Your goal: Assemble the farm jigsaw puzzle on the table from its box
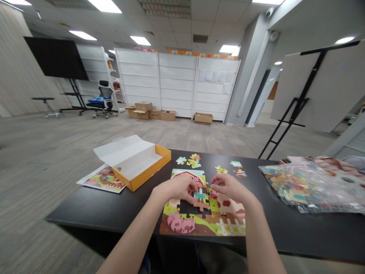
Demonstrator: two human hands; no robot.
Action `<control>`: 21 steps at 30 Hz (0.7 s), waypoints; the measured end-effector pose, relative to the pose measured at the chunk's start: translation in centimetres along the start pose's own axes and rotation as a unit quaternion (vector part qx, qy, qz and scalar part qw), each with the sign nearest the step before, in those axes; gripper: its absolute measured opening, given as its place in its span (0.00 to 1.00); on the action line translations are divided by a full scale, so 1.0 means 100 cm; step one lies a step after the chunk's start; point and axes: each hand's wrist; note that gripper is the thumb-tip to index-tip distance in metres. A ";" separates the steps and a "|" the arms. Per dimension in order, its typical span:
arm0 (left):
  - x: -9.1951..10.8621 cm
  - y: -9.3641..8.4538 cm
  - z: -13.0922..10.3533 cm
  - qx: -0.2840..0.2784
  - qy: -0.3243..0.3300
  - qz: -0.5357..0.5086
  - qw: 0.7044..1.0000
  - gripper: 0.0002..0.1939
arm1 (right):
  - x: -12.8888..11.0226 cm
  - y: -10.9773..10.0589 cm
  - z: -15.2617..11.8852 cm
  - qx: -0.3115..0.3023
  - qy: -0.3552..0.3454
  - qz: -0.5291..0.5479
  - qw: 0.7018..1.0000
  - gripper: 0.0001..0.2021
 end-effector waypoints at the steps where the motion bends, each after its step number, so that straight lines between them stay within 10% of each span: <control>1: 0.001 0.000 0.000 -0.006 0.001 0.002 1.000 0.18 | -0.001 0.000 0.000 0.000 0.000 -0.004 1.000 0.06; 21: 0.019 0.011 0.010 -0.032 -0.006 0.015 0.999 0.15 | 0.005 -0.008 -0.006 0.001 0.002 0.005 1.000 0.06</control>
Point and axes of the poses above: each hand's wrist, its own z-axis towards the middle knuckle, its own y-axis out of the palm, x = y × z, and after that the axes turned 15 degrees about -x, right-handed
